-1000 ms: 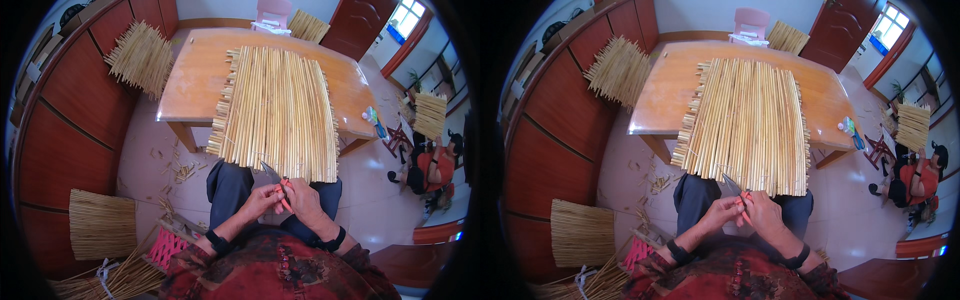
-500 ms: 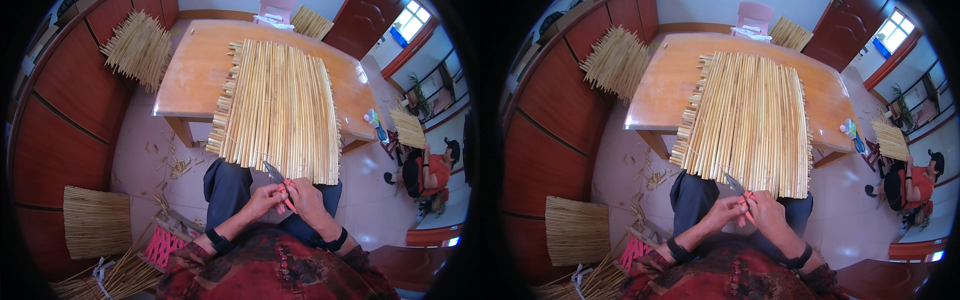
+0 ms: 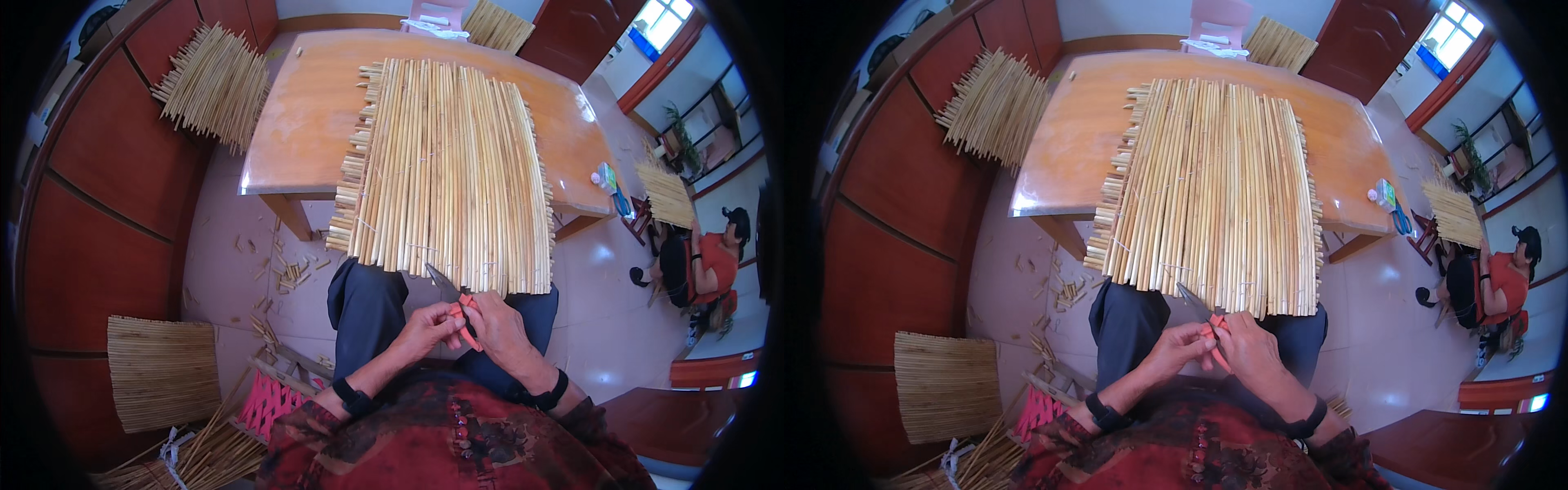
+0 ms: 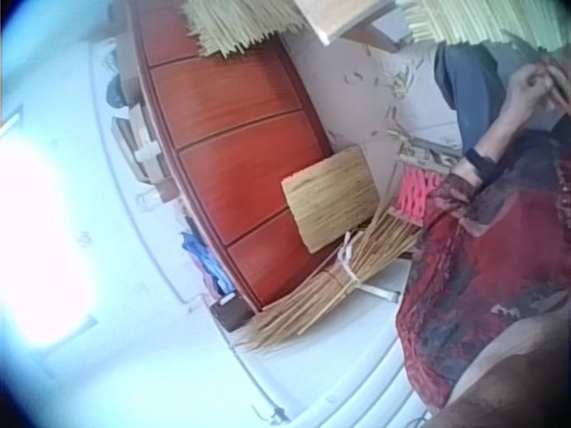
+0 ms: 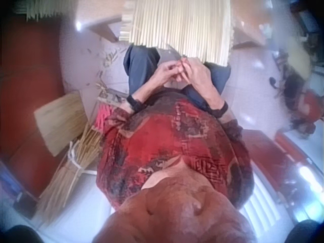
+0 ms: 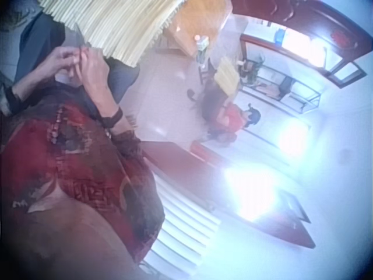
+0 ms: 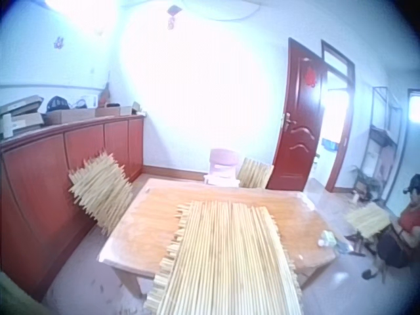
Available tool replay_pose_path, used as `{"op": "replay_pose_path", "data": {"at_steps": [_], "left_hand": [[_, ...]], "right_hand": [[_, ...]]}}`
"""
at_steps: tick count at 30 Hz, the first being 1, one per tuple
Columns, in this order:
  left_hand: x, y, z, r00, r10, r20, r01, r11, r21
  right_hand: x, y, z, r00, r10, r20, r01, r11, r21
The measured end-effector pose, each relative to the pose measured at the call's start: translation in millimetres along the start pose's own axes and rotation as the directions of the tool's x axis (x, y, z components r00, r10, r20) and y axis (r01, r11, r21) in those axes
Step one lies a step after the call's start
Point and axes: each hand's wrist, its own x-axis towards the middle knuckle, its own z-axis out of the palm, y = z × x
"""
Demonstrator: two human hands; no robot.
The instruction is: The person weaves a mat by threading a string through bamboo reeds, using scissors to cut the string and a needle to guide it.
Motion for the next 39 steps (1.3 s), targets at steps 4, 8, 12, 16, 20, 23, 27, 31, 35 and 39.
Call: {"op": "replay_pose_path", "data": {"at_steps": [4,8,12,16,20,23,27,31,35,39], "left_hand": [[2.7,0.8,-1.9,0.999,0.001,-0.033,-0.003,0.998,-0.065],[7.1,3.1,-1.0,0.999,0.03,-0.035,-0.034,0.994,-0.101],[7.2,2.5,-3.6,1.0,-0.005,-0.026,0.003,0.995,-0.098],[8.4,0.8,-3.1,1.0,-0.001,-0.017,-0.001,0.995,-0.095],[9.3,3.1,-3.0,0.999,0.014,-0.044,-0.019,0.993,-0.116],[9.0,4.9,-3.5,0.999,0.017,-0.05,-0.023,0.993,-0.114],[10.3,9.2,-1.9,0.999,0.025,-0.046,-0.029,0.994,-0.101],[13.4,7.1,-5.3,0.999,0.051,0.002,-0.051,0.989,-0.14],[15.5,3.1,-4.4,0.998,0.025,-0.063,-0.037,0.981,-0.19],[16.9,3.6,-6.9,0.993,0.021,-0.114,-0.028,0.998,-0.052]], "right_hand": [[11.2,-13.1,-8.6,0.998,0.043,0.054,-0.046,0.997,0.067],[16.3,-7.4,-5.2,0.999,0.034,0.042,-0.034,0.999,0.004],[19.5,-7.3,-10.4,0.997,-0.07,0.007,0.071,0.991,-0.115],[19.4,2.6,-6.6,0.999,-0.046,-0.02,0.044,0.995,-0.085],[24.1,0.9,-8.6,0.998,-0.065,-0.013,0.064,0.994,-0.094],[26.8,-0.2,-8.4,0.998,-0.056,0.007,0.057,0.994,-0.098],[28.3,-0.8,-7.6,0.999,-0.051,0.018,0.053,0.993,-0.108],[27.3,-7.2,-10.8,0.998,-0.053,0.019,0.055,0.992,-0.11],[26.7,-14.2,-17.1,0.994,-0.041,0.1,0.055,0.988,-0.143],[26.2,-13.4,-9.2,0.992,-0.08,0.099,0.103,0.962,-0.253]]}}
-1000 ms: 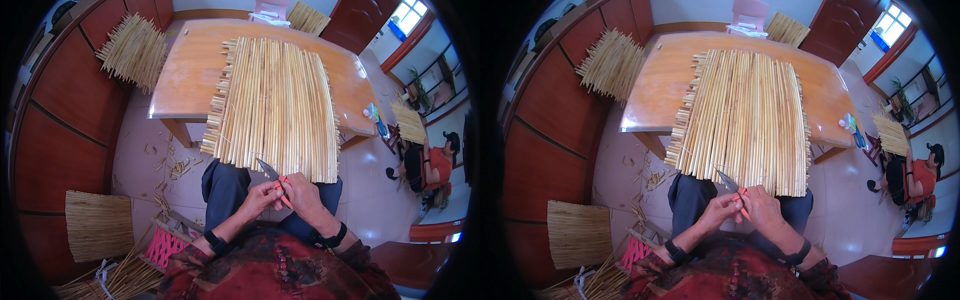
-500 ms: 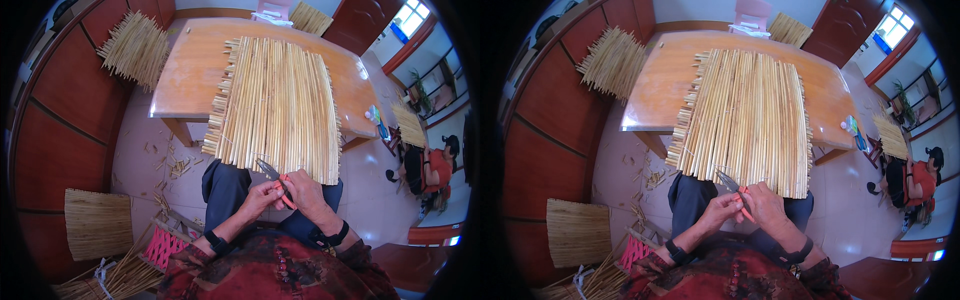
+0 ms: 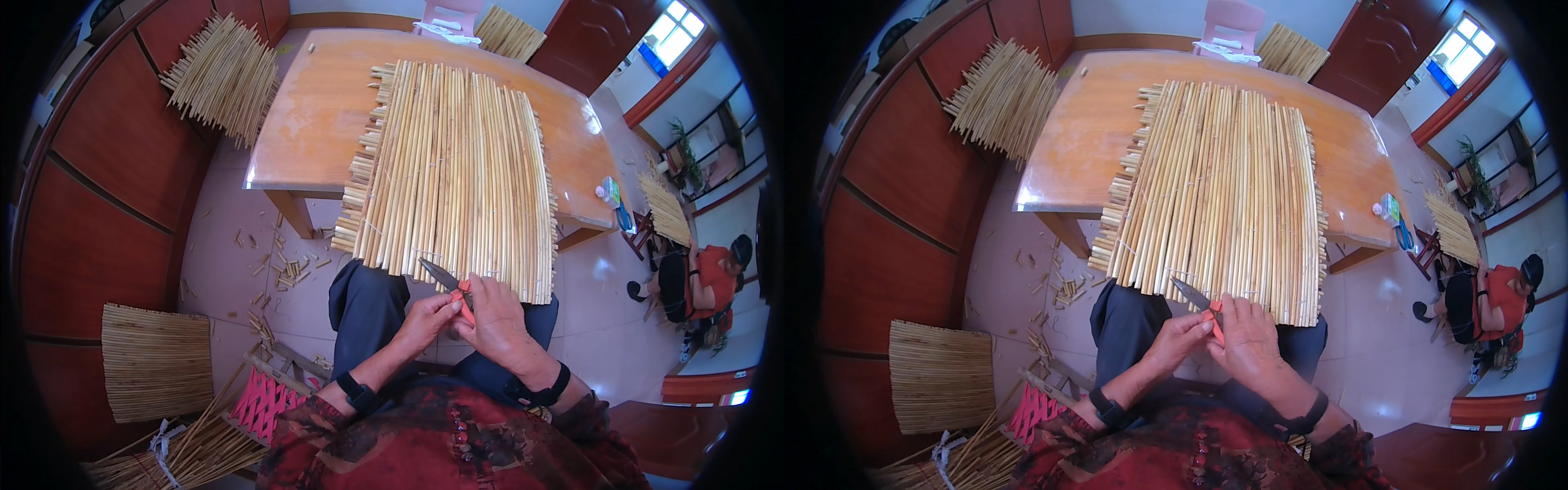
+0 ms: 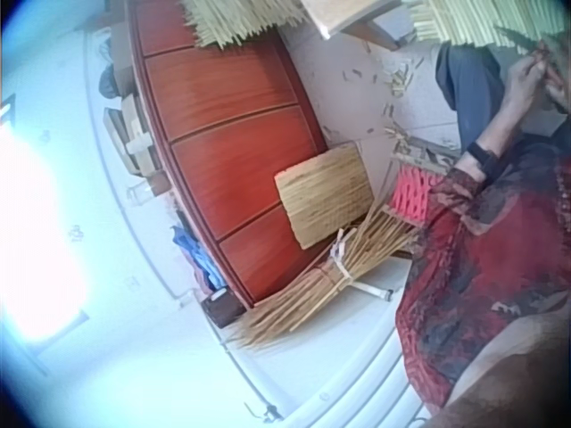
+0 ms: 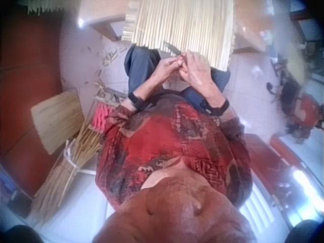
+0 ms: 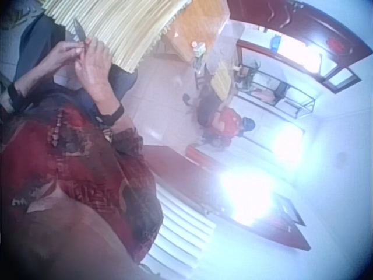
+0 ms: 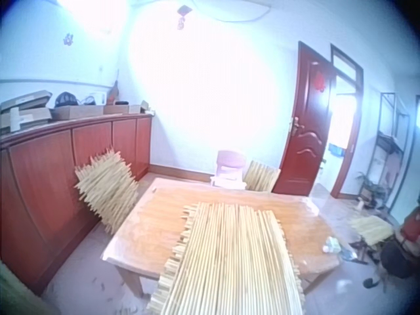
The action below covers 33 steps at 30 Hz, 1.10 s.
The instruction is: The person weaves a mat by threading a string through bamboo reeds, using scissors to cut the string and a needle to guide it.
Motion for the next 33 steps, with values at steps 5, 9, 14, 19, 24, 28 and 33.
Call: {"op": "replay_pose_path", "data": {"at_steps": [5,9,14,19,24,28,33], "left_hand": [[-1.9,17.7,-0.8,0.999,0.004,-0.032,0.009,0.92,0.391],[-2.9,13.6,-15.4,0.997,-0.059,-0.052,0.073,0.941,0.329],[-1.9,21.3,-24.3,0.975,-0.032,-0.221,0.018,0.997,-0.069],[11.1,17.1,-27.8,0.952,0.056,-0.302,-0.112,0.979,-0.172],[13.5,17.4,-22.5,0.928,0.096,-0.361,-0.153,0.979,-0.132],[18.7,15.6,-22.1,0.92,0.091,-0.382,-0.141,0.984,-0.105],[20.7,16.3,-25.2,0.921,0.089,-0.379,-0.142,0.983,-0.114]], "right_hand": [[4.5,13.3,1.2,0.998,-0.061,-0.01,0.061,0.998,-0.018],[12.8,10.6,-4.1,0.997,-0.073,-0.006,0.072,0.994,-0.081],[13.1,21.0,14.1,0.985,-0.106,-0.139,0.102,0.994,-0.035],[18.8,29.6,15.0,0.972,-0.174,-0.16,0.167,0.984,-0.058],[17.8,31.0,14.4,0.979,-0.123,-0.162,0.13,0.991,0.03],[15.5,29.6,13.9,0.975,-0.077,-0.21,0.091,0.994,0.057],[13.5,25.2,12.5,0.964,-0.092,-0.251,0.115,0.99,0.079]]}}
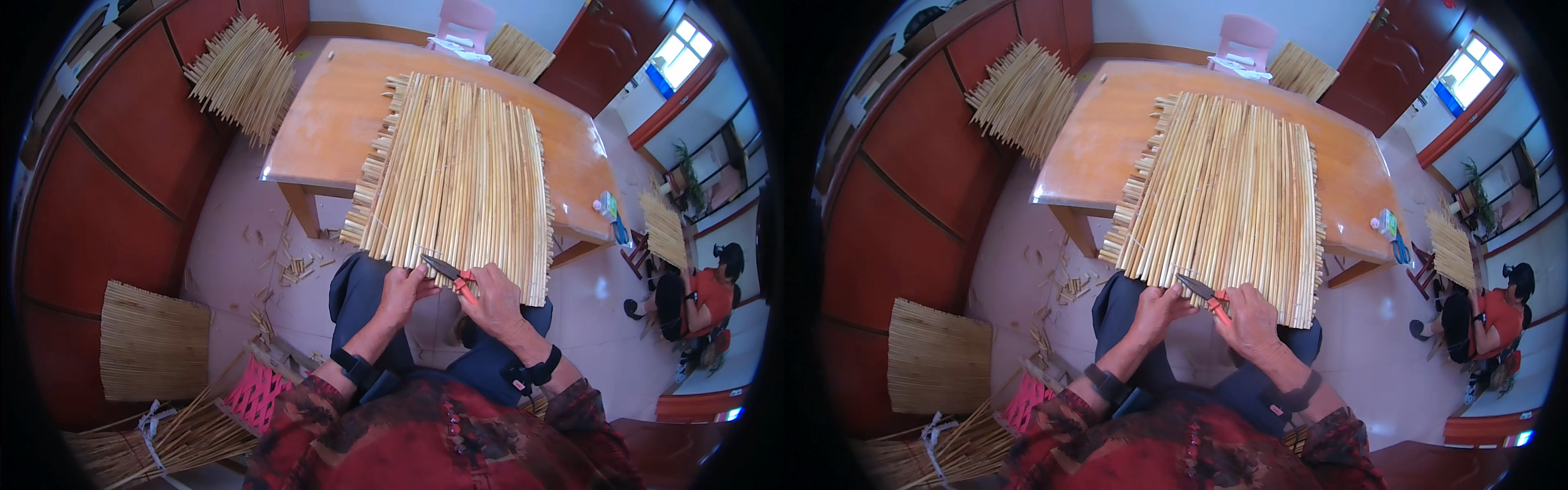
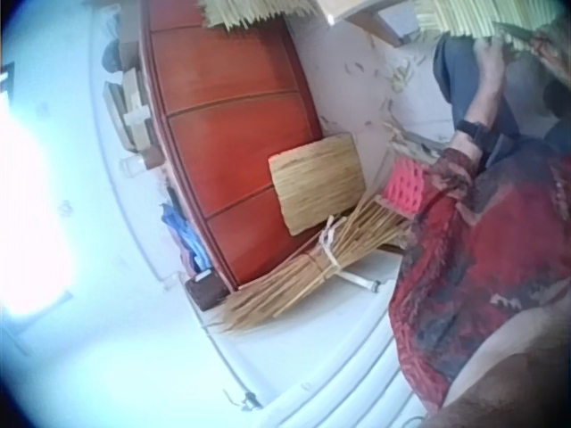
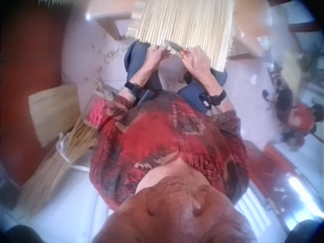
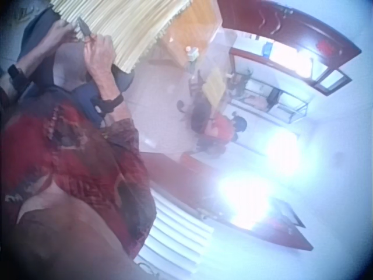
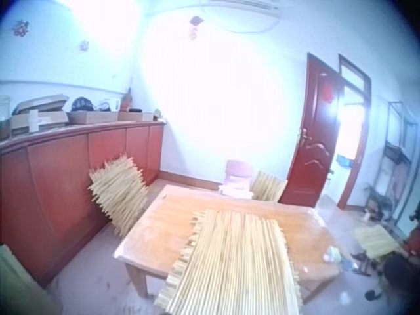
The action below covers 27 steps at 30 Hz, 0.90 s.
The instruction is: The person weaves a mat by threading a string through bamboo reeds, using scissors to cut the string and a needle to guide it.
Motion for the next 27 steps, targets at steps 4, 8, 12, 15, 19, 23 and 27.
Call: {"op": "replay_pose_path", "data": {"at_steps": [4,8,12,15,19,23,27], "left_hand": [[21.1,-15.3,-10.0,0.998,0.058,-0.013,-0.058,0.998,0.017],[11.6,-5.9,-16.4,0.993,0.076,0.086,-0.075,0.997,-0.01],[10.8,-4.4,-13.3,0.996,0.012,0.094,-0.008,0.999,-0.05],[-3.9,2.5,-4.3,0.993,-0.076,0.087,0.079,0.996,-0.03],[-10.1,4.8,-17.6,0.984,-0.15,0.1,0.13,0.975,0.181],[-38.8,43.0,11.4,0.991,-0.014,0.131,-0.085,0.693,0.716],[-19.3,51.5,31.1,0.847,0.48,0.229,-0.504,0.584,0.636]], "right_hand": [[21.9,-23.4,-31.9,0.958,0.101,-0.269,-0.007,0.944,0.33],[71.2,-13.9,-69.7,0.936,0.133,-0.326,-0.029,0.952,0.304],[31.3,-6.4,-48.5,0.963,0.192,-0.192,-0.11,0.922,0.371],[4.3,7.7,-32.7,0.957,0.274,-0.091,-0.205,0.867,0.453],[-5.2,26.2,-28.2,0.956,0.291,-0.045,-0.262,0.91,0.321],[-12.0,42.7,-40.1,0.922,0.387,0.037,-0.373,0.856,0.358],[-17.8,43.5,-45.8,0.93,0.344,0.127,-0.36,0.79,0.496]]}}
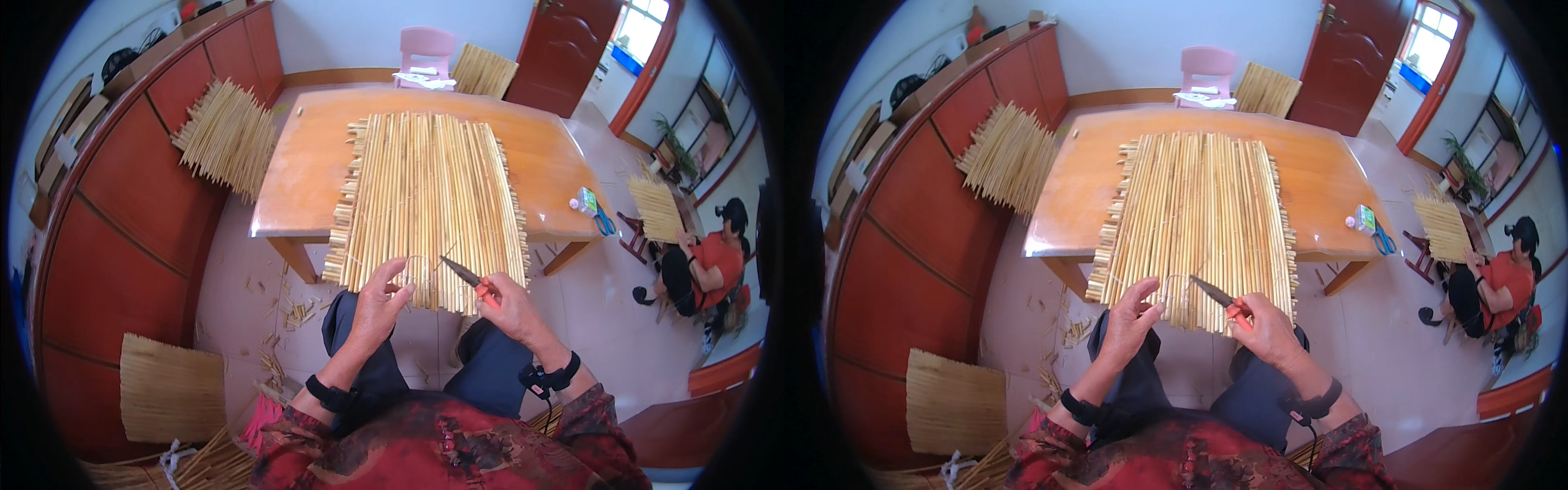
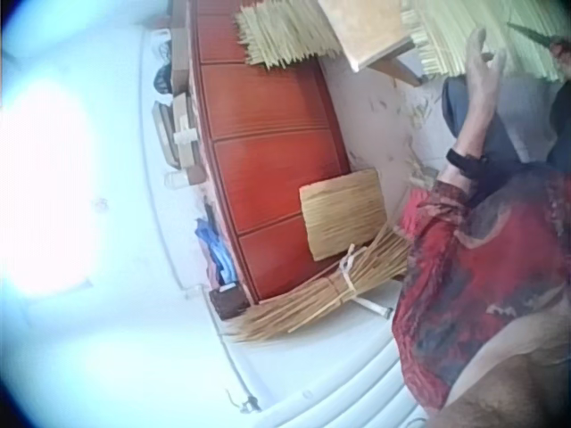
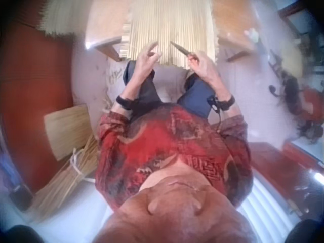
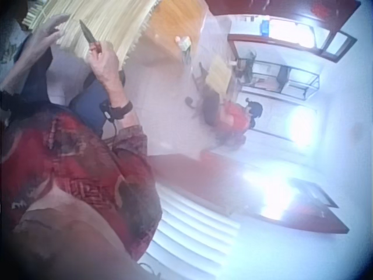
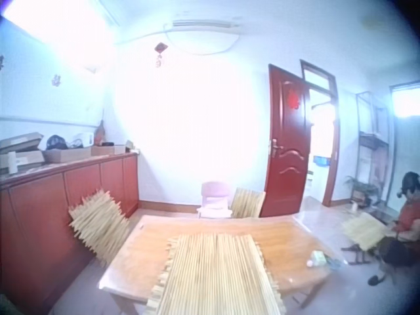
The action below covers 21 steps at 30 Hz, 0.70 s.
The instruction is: The person weaves a mat by threading a string through bamboo reeds, using scissors to cut the string and a needle to guide it.
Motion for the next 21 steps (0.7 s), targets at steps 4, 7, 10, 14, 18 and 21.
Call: {"op": "replay_pose_path", "data": {"at_steps": [4,7,10,14,18,21], "left_hand": [[16.9,13.1,27.2,0.993,0.108,0.053,-0.105,0.992,-0.063],[20.4,21.6,33.7,0.956,-0.188,0.226,0.207,0.976,-0.062],[26.1,6.3,26.0,0.964,-0.231,0.13,0.252,0.949,-0.189],[25.4,4.2,0.9,0.957,-0.288,-0.014,0.271,0.916,-0.295],[12.3,9.8,-3.2,0.95,-0.312,0.016,0.307,0.921,-0.239],[-4.1,15.0,2.2,0.947,-0.304,0.099,0.317,0.934,-0.163]], "right_hand": [[4.7,-15.9,-7.9,0.997,-0.032,0.063,0.035,0.999,-0.038],[10.3,-4.0,-15.0,0.992,-0.078,0.099,0.082,0.996,-0.037],[21.2,30.5,-33.8,0.984,-0.172,0.041,0.176,0.978,-0.113],[56.0,58.4,-78.0,0.981,0.113,-0.16,-0.092,0.987,0.135],[95.7,127.6,-108.5,0.888,0.168,-0.427,-0.282,0.934,-0.219],[134.7,187.3,-122.4,0.834,0.247,-0.493,-0.431,0.85,-0.303]]}}
